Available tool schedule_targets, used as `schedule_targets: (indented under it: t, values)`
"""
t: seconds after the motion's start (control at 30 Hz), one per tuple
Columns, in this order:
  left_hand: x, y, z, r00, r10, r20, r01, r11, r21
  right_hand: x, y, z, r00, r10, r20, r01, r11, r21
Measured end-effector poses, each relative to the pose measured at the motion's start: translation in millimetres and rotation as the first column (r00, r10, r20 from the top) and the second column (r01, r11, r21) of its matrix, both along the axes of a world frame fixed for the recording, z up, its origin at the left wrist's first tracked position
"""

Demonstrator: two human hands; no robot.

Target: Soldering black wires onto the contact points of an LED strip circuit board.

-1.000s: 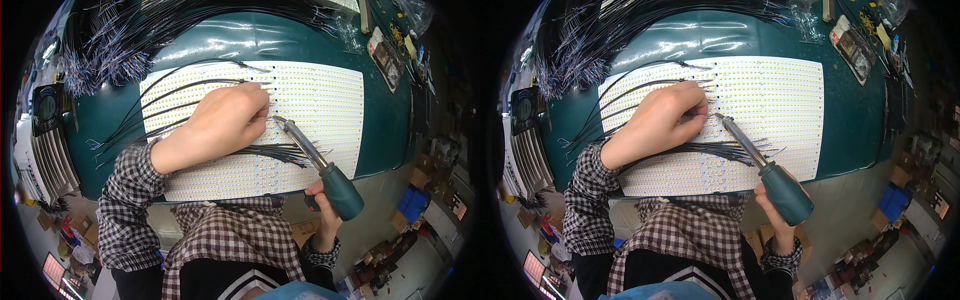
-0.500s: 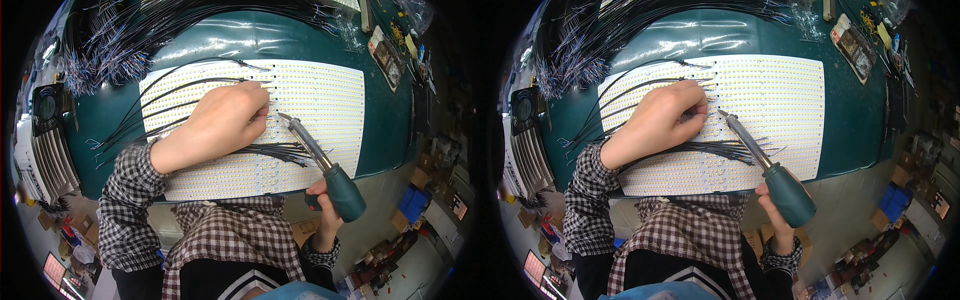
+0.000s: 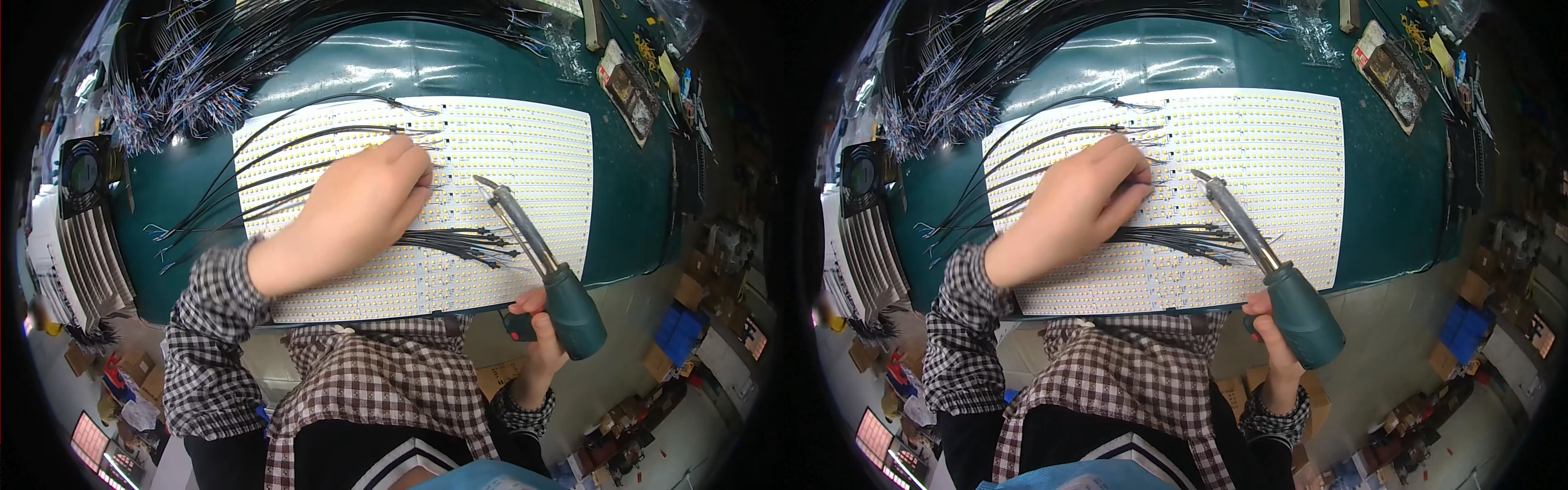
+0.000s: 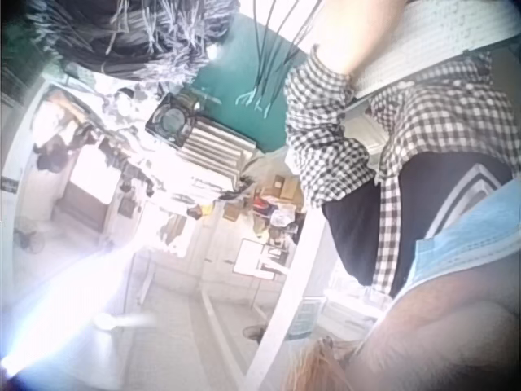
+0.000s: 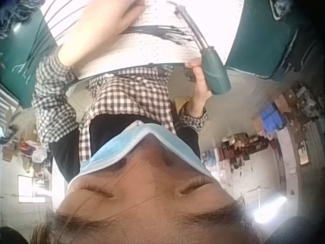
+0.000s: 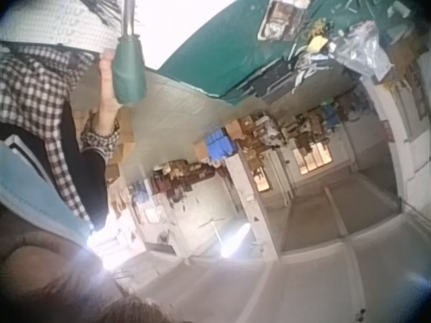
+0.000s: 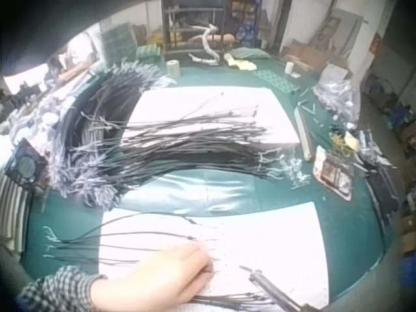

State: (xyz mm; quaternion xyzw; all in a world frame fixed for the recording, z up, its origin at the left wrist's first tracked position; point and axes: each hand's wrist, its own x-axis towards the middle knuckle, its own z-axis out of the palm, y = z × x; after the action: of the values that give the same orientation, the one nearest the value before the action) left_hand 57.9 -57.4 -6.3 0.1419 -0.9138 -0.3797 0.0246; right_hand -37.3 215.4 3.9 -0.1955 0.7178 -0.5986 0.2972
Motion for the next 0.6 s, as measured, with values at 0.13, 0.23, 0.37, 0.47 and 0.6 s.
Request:
schedule_targets:
  t: [0.13,0.23,0.37,0.47,0.6]
  values:
    - [25.9,25.8,-1.6,0.962,-0.028,-0.272,-0.067,0.941,-0.332,-1.0,8.1,-5.1,0.997,-0.060,-0.058,0.057,0.997,-0.054]
    - [42.6,34.3,-11.9,0.955,-0.076,-0.288,-0.011,0.957,-0.289,-5.3,9.1,-6.0,0.997,-0.071,-0.025,0.069,0.994,-0.086]
    - [54.9,39.1,-17.2,0.960,-0.104,-0.259,0.046,0.974,-0.220,-4.1,8.4,-9.2,0.990,-0.143,-0.002,0.140,0.972,-0.188]
    - [50.9,42.4,-20.0,0.949,-0.053,-0.310,-0.012,0.979,-0.204,-3.6,10.2,-12.0,0.991,-0.136,-0.021,0.128,0.967,-0.218]
    - [45.1,40.6,-13.6,0.955,-0.006,-0.296,-0.031,0.992,-0.121,-4.0,14.9,-15.1,0.993,-0.115,-0.017,0.107,0.963,-0.247]
